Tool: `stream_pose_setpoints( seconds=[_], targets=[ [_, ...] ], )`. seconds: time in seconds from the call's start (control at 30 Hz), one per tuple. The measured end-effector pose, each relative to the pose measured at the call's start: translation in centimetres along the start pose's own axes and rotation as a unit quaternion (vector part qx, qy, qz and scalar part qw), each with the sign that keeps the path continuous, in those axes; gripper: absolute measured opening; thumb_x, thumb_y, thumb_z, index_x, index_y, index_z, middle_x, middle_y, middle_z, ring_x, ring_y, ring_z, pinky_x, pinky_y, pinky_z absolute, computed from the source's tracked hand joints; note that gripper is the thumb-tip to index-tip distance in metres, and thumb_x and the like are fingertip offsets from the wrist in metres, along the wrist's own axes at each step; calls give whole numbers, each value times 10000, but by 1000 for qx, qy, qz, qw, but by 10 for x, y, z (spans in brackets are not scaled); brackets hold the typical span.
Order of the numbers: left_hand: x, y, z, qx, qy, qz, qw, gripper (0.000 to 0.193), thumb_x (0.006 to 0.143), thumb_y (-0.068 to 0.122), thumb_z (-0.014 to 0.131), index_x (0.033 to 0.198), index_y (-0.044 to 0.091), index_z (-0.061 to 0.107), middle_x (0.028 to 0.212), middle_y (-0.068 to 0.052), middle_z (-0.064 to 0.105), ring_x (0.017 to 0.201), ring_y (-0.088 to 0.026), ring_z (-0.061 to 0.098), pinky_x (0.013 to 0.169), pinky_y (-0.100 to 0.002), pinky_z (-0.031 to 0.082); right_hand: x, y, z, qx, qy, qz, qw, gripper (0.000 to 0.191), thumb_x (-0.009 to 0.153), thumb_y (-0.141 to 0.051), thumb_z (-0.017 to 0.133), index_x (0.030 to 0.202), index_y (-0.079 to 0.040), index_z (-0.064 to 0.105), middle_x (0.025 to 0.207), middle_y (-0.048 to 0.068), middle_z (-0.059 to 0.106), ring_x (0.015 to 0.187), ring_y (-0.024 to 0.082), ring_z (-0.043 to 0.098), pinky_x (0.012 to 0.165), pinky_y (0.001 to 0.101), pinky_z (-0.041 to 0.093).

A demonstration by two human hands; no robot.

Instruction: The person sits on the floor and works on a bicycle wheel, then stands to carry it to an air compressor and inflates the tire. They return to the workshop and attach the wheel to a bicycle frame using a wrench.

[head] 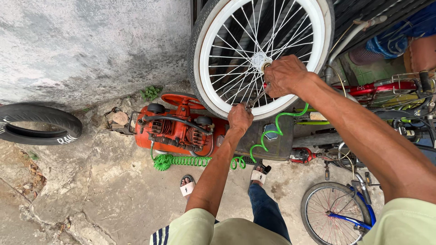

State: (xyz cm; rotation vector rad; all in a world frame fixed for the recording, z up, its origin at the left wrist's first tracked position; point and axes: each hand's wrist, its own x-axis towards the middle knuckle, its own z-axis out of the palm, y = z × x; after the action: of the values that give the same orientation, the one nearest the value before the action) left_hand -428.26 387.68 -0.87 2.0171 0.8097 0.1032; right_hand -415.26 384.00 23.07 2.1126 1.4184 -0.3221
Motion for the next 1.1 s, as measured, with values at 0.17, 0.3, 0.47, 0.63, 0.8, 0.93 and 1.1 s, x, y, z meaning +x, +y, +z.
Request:
stream_pose_setpoints(
  seconds=[0.17,0.3,0.47,0.63,0.8,0.93,1.1],
  targets=[
    [5,-7,10,-8,22,18,1000,270,783,173,758,1021,46,753,926,-236,743,891,-425,720,833,-485,574,-5,0,1,44,22,2,999,225,700,-349,734,765,-136,769,742,125,720,720,330,723,651,443,579],
    [8,-10,12,15,16,19,1000,248,778,172,761,1007,78,771,944,-234,746,920,-423,719,849,-487,580,-6,2,0,27,20,8,999,240,719,-327,710,768,-103,782,767,136,737,756,335,734,689,445,593],
    [12,-5,10,15,36,45,998,327,748,157,771,1068,96,751,926,-235,736,901,-441,700,827,-513,564,3,8,0,38,52,16,998,292,728,-355,728,840,-89,780,801,155,738,774,350,738,703,464,588],
    [2,-3,7,-2,37,35,999,268,767,160,766,1017,66,744,903,-224,739,887,-434,702,803,-516,557,5,9,8,70,-8,36,997,289,757,-393,730,937,-174,789,787,127,737,758,323,728,700,453,581],
    [-2,3,0,-7,21,27,999,208,816,158,730,1003,69,752,891,-228,734,862,-432,701,791,-512,556,0,16,12,48,-24,39,998,311,797,-434,716,882,-158,832,818,104,750,802,278,730,740,425,592],
    [1,1,1,0,31,33,999,213,825,173,748,1003,58,754,883,-236,731,856,-434,698,791,-512,552,1,19,12,78,27,37,996,404,703,-502,803,1003,-232,813,862,136,726,836,325,704,713,452,577],
    [7,-5,5,-7,18,35,999,224,816,169,743,1008,54,752,878,-225,740,859,-416,712,804,-486,570,3,16,3,55,-21,35,998,339,782,-438,723,1007,-205,821,875,129,761,865,298,739,774,428,589]
  ],
)
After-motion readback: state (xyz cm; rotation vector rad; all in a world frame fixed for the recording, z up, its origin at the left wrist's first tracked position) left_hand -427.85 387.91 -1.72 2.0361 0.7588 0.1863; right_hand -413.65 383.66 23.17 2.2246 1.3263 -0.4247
